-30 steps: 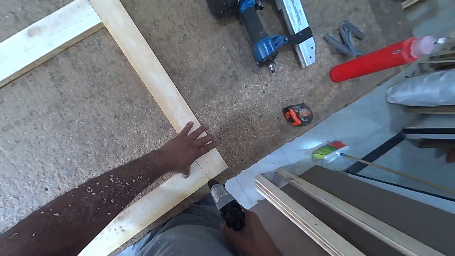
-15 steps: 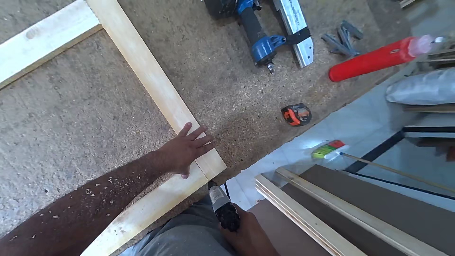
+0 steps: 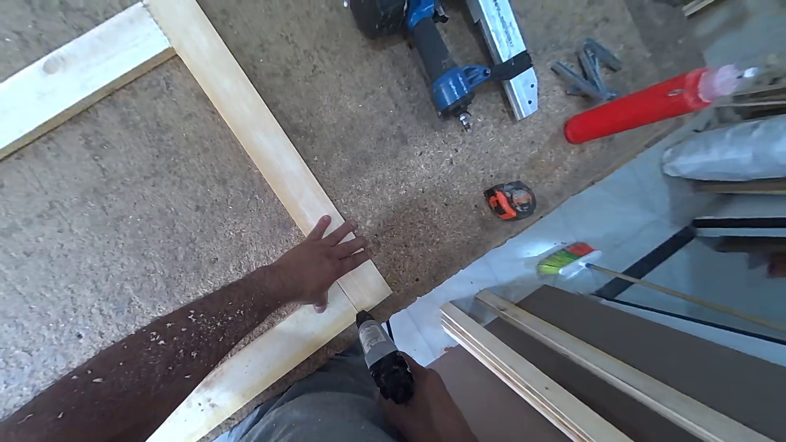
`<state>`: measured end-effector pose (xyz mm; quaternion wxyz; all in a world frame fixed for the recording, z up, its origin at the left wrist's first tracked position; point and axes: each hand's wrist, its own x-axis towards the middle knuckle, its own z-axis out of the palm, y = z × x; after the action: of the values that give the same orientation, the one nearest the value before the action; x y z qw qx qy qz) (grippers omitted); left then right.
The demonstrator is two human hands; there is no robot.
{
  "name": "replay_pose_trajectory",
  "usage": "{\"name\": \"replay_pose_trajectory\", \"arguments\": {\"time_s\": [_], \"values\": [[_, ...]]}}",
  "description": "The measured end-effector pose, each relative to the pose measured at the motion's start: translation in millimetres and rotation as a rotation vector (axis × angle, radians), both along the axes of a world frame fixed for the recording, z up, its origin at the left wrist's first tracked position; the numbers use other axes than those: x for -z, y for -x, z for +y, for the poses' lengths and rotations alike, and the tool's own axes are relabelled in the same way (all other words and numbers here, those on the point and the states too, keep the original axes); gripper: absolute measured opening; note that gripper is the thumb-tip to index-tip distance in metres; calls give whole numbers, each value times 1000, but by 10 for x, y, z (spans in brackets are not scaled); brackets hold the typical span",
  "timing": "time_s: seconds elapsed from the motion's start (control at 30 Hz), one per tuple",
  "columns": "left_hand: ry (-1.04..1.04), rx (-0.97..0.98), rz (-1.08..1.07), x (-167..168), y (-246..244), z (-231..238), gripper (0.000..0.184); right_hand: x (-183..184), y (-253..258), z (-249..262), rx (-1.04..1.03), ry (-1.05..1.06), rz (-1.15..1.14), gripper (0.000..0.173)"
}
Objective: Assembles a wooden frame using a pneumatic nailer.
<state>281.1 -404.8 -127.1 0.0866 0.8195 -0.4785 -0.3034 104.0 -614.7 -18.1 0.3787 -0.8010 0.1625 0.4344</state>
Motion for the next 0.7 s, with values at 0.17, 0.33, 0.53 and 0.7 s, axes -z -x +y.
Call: {"name": "replay_pose_trajectory", "arguments": {"time_s": [0.17,0.33,0.53,0.7], "values": [[8,-3,7,8,-6,14,127,39,-112,19,-70,50,112,51],[65,-29,20,47,-11,36,126,-88,-145,118,-27,67,78,61],[62,-26,54,56,-27,42,126,28,-450,354,-52,11,-48,49],[79,-32,63,52,-27,56,123,90,-495,422,-85,25,-62,56]]}}
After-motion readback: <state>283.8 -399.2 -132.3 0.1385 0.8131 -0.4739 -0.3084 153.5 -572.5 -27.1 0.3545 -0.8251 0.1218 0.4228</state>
